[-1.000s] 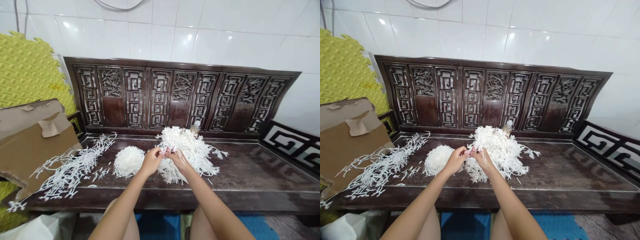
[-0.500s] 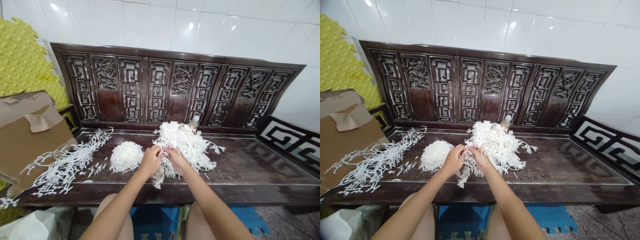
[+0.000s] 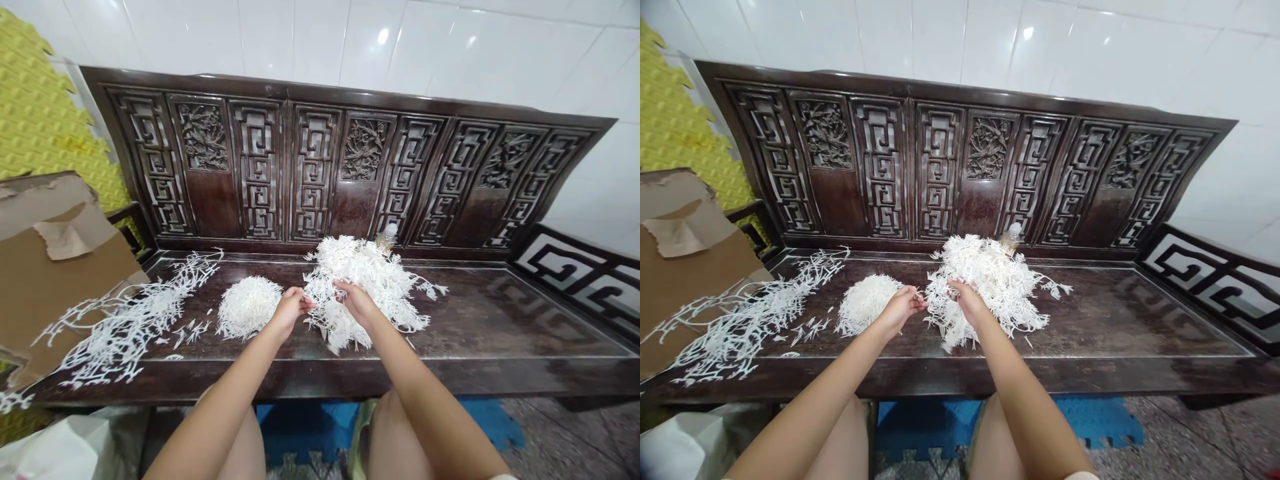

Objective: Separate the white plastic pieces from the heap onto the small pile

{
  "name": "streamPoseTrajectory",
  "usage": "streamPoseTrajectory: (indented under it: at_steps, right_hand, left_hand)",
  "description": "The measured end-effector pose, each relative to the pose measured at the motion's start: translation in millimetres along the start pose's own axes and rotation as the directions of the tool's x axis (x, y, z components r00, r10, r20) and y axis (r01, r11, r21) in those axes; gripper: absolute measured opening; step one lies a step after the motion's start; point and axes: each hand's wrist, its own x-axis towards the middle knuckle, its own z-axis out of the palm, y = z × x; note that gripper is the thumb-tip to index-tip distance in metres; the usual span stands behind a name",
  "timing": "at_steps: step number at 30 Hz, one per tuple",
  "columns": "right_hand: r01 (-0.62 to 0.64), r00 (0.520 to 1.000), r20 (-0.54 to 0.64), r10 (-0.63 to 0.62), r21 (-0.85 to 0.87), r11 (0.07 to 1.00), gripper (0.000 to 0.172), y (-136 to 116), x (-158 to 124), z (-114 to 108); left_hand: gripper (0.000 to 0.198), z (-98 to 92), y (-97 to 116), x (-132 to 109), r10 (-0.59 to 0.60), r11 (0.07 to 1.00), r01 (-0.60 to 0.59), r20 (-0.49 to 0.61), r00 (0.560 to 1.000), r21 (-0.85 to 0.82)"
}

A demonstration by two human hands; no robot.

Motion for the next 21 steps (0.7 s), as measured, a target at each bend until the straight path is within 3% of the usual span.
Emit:
streamPoseTrajectory:
  at_steps: [4, 8, 16, 21]
  right_hand:
    - [0.013, 0.997, 0.074, -0.015, 0.037, 0.999, 0.024, 12.7, -7.6, 26.4]
    - [0.013, 0.986, 0.167, -0.025, 0.072, 0.997, 0.019, 11.3, -15.2, 33.0]
    - [0.08, 0.966, 0.243, -0.088, 0.043, 0.996, 0.027, 11.4, -17.6, 29.7]
    - [0.174, 0.963, 0.221, -0.156, -0.06, 0.983, 0.028, 17.4, -13.3, 28.0]
  left_hand:
    - [0.008, 3.2, -10.9, 12.5, -0.156, 0.986, 0.146, -0.129, 0.979, -0.081]
    - [0.008, 8.3, -14.3, 11.7, -0.173, 0.979, 0.147, -0.197, 0.965, -0.139]
    - [0.007, 3.4, -14.7, 14.3, -0.179, 0.964, 0.154, -0.105, 0.978, -0.215]
    - [0.008, -4.1, -16.4, 18.4, -0.103, 0.993, 0.099, -0.06, 0.993, -0.072]
